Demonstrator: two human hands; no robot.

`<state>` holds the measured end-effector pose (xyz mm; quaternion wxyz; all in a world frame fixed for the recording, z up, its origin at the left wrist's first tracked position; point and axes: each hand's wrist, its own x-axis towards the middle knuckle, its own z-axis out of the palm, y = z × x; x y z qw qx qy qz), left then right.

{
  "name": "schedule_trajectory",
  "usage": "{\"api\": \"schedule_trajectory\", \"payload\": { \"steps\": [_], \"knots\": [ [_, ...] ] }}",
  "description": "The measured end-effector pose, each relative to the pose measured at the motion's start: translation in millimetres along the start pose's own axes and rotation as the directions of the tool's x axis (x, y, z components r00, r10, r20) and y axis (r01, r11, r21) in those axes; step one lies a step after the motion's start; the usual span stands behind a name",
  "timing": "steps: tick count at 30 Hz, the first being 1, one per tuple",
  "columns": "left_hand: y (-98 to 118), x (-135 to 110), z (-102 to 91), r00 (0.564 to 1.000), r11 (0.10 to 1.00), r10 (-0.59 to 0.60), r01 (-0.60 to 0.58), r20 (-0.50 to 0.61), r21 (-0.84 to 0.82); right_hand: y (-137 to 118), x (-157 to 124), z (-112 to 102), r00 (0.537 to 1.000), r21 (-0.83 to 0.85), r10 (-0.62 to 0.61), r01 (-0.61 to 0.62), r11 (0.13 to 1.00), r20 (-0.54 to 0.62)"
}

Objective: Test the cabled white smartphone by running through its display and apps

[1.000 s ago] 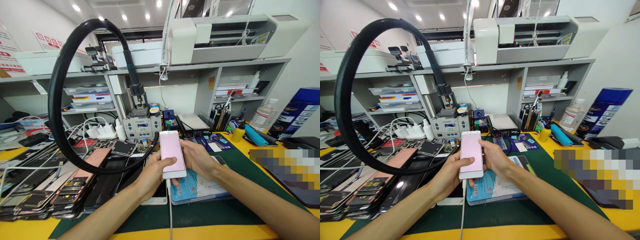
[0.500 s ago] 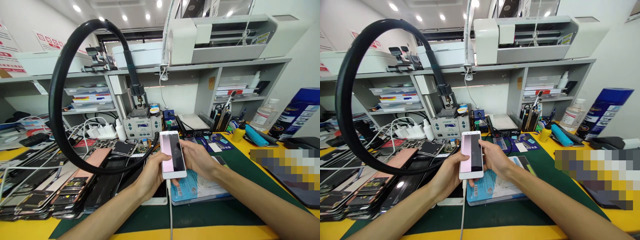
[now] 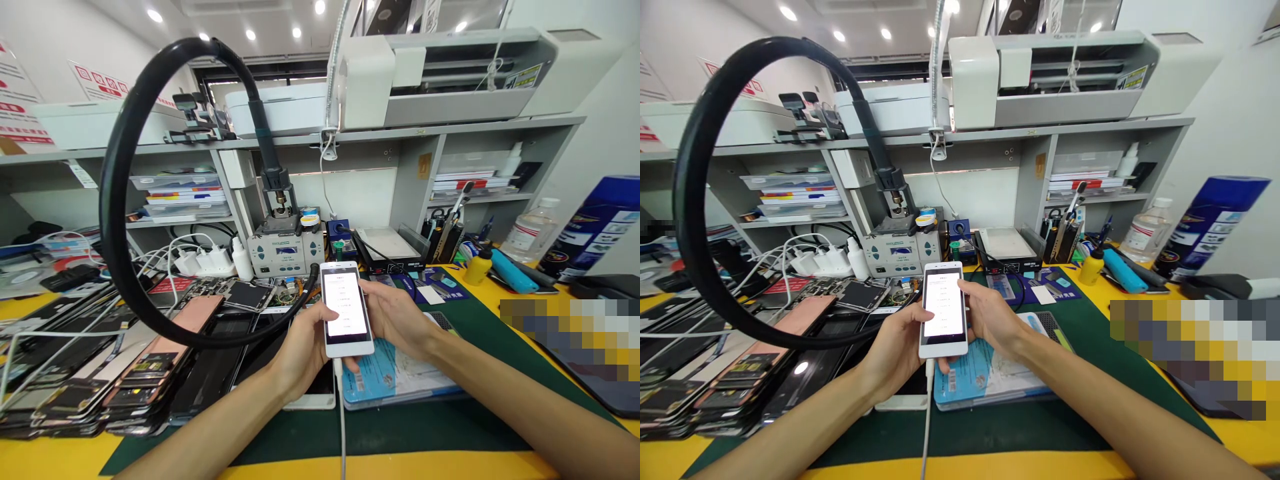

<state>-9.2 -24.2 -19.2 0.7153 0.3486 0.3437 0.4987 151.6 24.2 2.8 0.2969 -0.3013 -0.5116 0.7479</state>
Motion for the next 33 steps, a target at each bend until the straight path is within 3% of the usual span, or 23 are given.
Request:
{"api": "schedule_trajectory", "payload": {
  "steps": [5, 17, 33],
  "knots": [
    [0.6, 1.4, -0.3, 1.000, 0.997, -0.003, 0.004, 0.010, -0.074, 6.2, 4.4, -4.9, 0.999, -0.052, -0.030, 0.029, 0.998, -0.024],
    [-0.3, 1.8, -1.1, 1.000, 0.998, 0.005, -0.004, 0.022, -0.063, 6.2, 6.5, -2.6, 0.994, -0.057, -0.010, 0.004, 0.998, -0.105],
    [1.3, 1.1, -0.4, 1.000, 0.998, 0.000, 0.002, 0.021, -0.061, 1.6, 2.8, -0.9, 0.995, -0.035, 0.032, -0.035, 0.999, -0.090]
  ]
}}
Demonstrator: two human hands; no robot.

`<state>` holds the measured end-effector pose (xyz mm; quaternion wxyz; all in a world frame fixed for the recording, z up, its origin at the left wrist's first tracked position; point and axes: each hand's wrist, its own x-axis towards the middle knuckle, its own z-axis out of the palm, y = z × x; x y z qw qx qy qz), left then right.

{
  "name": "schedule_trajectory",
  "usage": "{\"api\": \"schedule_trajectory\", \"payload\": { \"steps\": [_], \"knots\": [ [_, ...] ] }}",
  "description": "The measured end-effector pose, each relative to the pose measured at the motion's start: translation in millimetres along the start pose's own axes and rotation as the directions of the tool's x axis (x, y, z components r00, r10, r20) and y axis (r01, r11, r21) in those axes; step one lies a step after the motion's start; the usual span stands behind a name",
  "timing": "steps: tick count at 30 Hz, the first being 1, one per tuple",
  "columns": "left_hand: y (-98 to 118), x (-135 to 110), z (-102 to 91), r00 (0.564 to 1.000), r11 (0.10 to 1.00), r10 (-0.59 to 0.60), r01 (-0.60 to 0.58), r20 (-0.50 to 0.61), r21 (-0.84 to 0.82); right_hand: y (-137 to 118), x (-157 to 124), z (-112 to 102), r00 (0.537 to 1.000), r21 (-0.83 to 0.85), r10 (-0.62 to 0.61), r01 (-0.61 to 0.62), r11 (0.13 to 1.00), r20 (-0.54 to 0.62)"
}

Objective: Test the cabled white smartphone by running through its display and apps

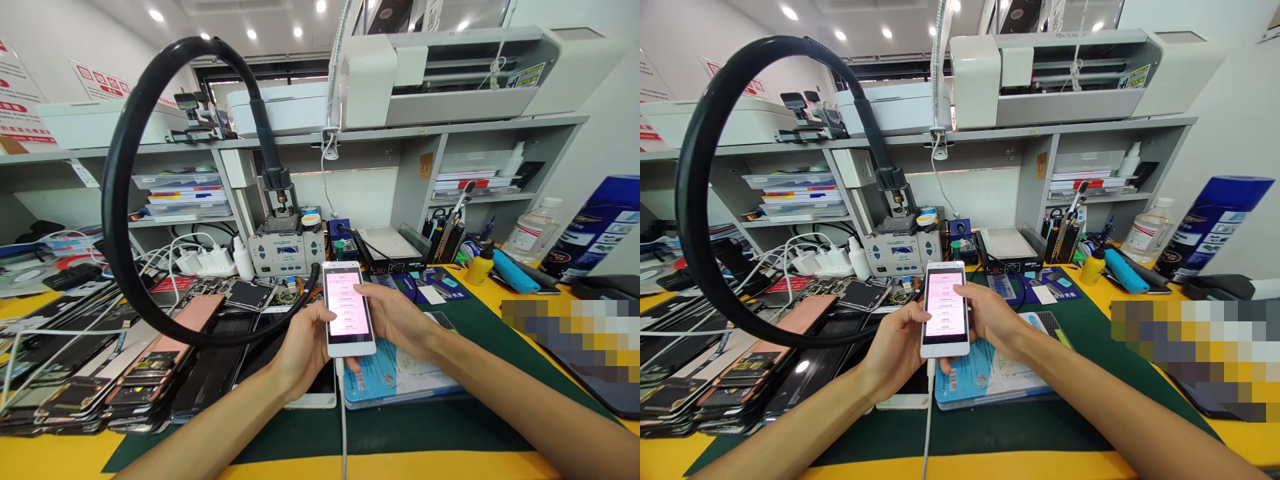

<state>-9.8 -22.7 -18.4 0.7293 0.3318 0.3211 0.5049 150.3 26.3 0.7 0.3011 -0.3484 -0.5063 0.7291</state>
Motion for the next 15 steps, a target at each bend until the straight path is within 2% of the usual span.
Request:
{"api": "schedule_trajectory", "payload": {
  "steps": [11, 15],
  "knots": [
    [-5.1, 3.4, -5.1, 0.999, 1.000, 0.010, -0.009, 0.041, -0.012, 2.0, 2.0, -0.9, 0.999, 0.008, -0.022, 0.022, 1.000, 0.037],
    [-3.1, 2.5, -2.6, 0.999, 1.000, 0.002, -0.001, 0.044, -0.019, 1.2, 1.9, -1.3, 0.995, 0.047, -0.014, 0.010, 0.999, 0.094]
  ]
}}
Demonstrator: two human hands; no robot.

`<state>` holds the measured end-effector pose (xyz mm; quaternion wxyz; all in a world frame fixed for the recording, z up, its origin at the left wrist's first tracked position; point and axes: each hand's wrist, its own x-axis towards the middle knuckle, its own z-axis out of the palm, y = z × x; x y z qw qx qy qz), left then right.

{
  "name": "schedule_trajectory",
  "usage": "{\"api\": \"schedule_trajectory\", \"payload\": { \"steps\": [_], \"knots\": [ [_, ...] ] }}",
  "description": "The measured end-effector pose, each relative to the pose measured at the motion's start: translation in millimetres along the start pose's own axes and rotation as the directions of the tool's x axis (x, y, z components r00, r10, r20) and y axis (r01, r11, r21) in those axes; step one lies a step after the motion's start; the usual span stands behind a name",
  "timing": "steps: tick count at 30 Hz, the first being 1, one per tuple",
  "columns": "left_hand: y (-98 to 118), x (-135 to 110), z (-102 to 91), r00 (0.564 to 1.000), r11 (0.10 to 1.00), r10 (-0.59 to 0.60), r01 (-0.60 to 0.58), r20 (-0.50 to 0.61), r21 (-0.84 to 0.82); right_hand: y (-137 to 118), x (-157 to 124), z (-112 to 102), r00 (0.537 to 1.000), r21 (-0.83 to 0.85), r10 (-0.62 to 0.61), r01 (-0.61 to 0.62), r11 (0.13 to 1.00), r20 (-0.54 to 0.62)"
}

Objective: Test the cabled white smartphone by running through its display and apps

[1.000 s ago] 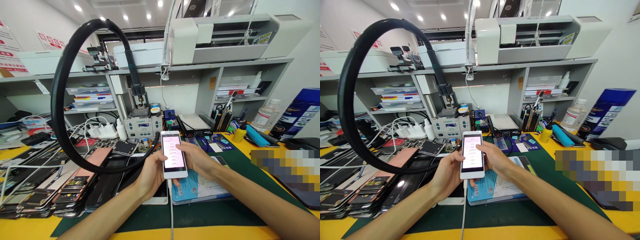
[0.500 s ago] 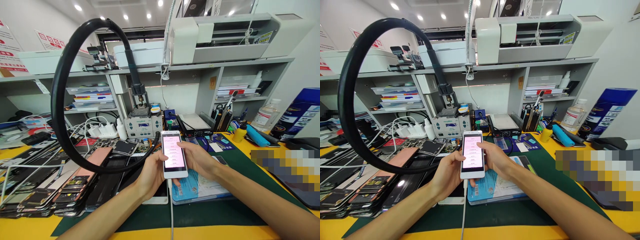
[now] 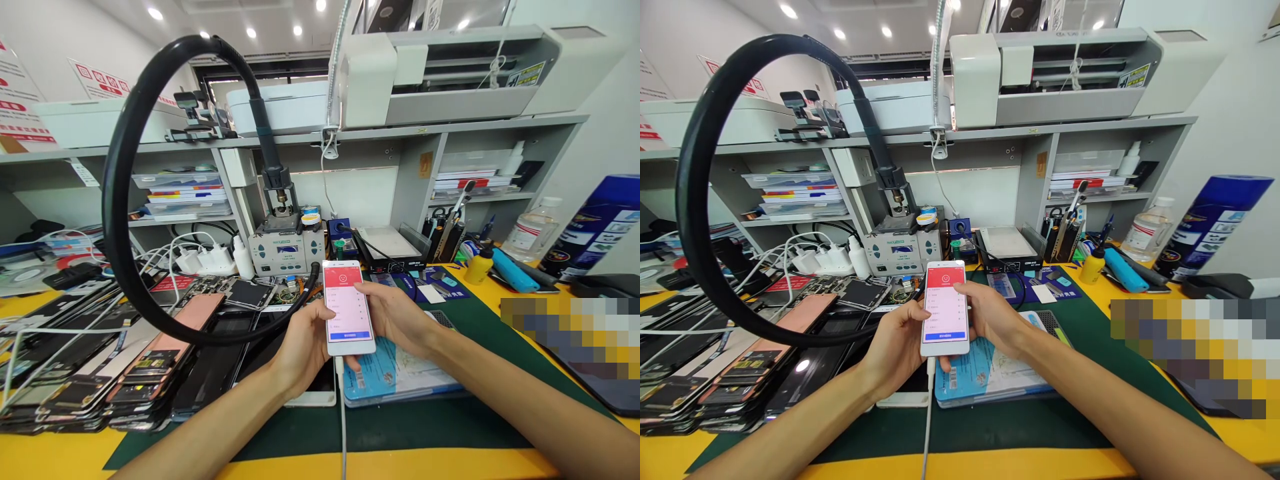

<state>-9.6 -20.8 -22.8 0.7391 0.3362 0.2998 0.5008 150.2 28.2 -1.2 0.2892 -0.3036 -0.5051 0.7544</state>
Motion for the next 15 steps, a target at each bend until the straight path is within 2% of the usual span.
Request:
{"api": "schedule_trajectory", "payload": {
  "steps": [10, 15],
  "knots": [
    [1.2, 0.0, -1.8, 0.999, 0.997, 0.028, -0.025, 0.042, -0.073, 0.1, -1.6, -2.6, 1.000, -0.003, -0.028, 0.028, 1.000, 0.006],
    [3.0, -0.4, -2.1, 0.998, 0.993, 0.033, -0.026, 0.058, -0.119, 0.0, -3.8, -5.1, 0.992, -0.093, -0.071, 0.081, 0.992, 0.105]
  ]
}}
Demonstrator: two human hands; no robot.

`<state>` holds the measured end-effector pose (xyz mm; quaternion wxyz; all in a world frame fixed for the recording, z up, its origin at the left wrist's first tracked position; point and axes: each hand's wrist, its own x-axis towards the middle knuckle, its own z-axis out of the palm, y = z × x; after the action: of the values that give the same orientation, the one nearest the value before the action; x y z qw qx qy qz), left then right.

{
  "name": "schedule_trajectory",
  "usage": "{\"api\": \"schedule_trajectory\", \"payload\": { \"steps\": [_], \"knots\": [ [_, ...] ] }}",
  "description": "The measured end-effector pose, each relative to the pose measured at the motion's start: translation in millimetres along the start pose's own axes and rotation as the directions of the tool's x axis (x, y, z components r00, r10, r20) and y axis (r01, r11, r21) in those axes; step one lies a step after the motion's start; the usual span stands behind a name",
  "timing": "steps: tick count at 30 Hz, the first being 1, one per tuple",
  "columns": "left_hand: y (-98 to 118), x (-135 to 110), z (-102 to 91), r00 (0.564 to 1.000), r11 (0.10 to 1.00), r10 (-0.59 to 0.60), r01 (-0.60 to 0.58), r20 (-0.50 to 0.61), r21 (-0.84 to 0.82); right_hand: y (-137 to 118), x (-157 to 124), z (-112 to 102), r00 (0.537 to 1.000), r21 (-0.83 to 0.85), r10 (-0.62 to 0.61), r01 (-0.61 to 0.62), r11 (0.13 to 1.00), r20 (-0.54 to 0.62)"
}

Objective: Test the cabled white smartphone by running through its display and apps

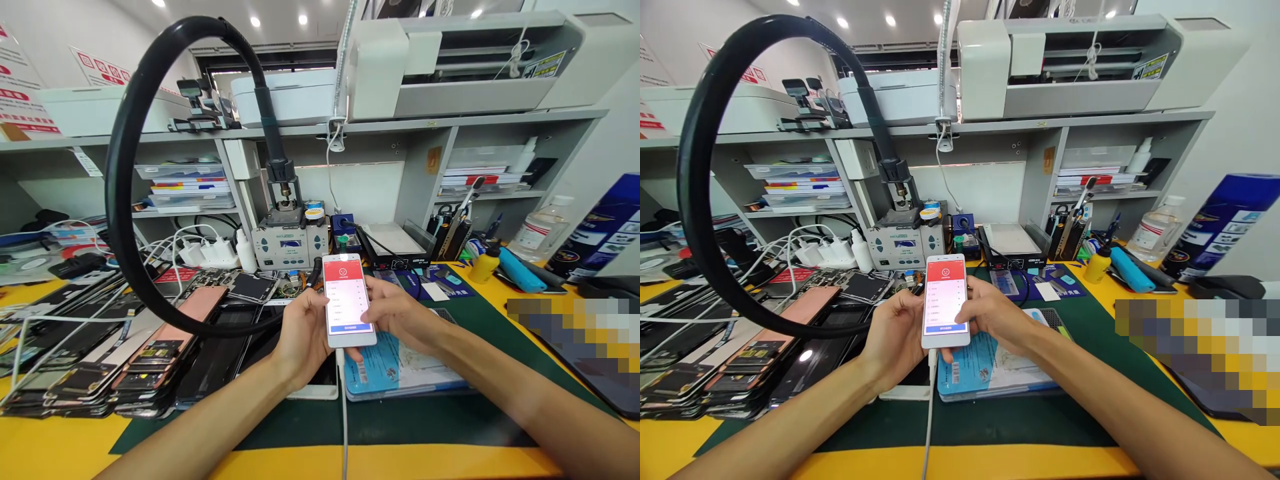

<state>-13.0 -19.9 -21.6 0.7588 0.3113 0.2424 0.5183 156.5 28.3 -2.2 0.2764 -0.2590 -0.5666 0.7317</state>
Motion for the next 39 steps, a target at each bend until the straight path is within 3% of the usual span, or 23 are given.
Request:
{"api": "schedule_trajectory", "payload": {
  "steps": [4, 16, 39],
  "knots": [
    [0.1, 0.5, 0.0, 1.000, 1.000, -0.003, 0.003, 0.014, 0.002, 0.3, -1.3, -1.0, 1.000, -0.030, -0.004, 0.005, 1.000, 0.021],
    [-2.8, 0.2, -1.4, 1.000, 1.000, 0.003, -0.003, 0.006, 0.022, 3.1, 5.4, 2.4, 0.986, 0.052, 0.059, -0.052, 0.997, -0.158],
    [-1.1, -1.4, 2.9, 0.999, 0.998, 0.022, -0.020, -0.028, 0.061, 1.6, 2.2, 2.6, 0.996, -0.011, 0.020, -0.021, 1.000, -0.084]
  ]
}}
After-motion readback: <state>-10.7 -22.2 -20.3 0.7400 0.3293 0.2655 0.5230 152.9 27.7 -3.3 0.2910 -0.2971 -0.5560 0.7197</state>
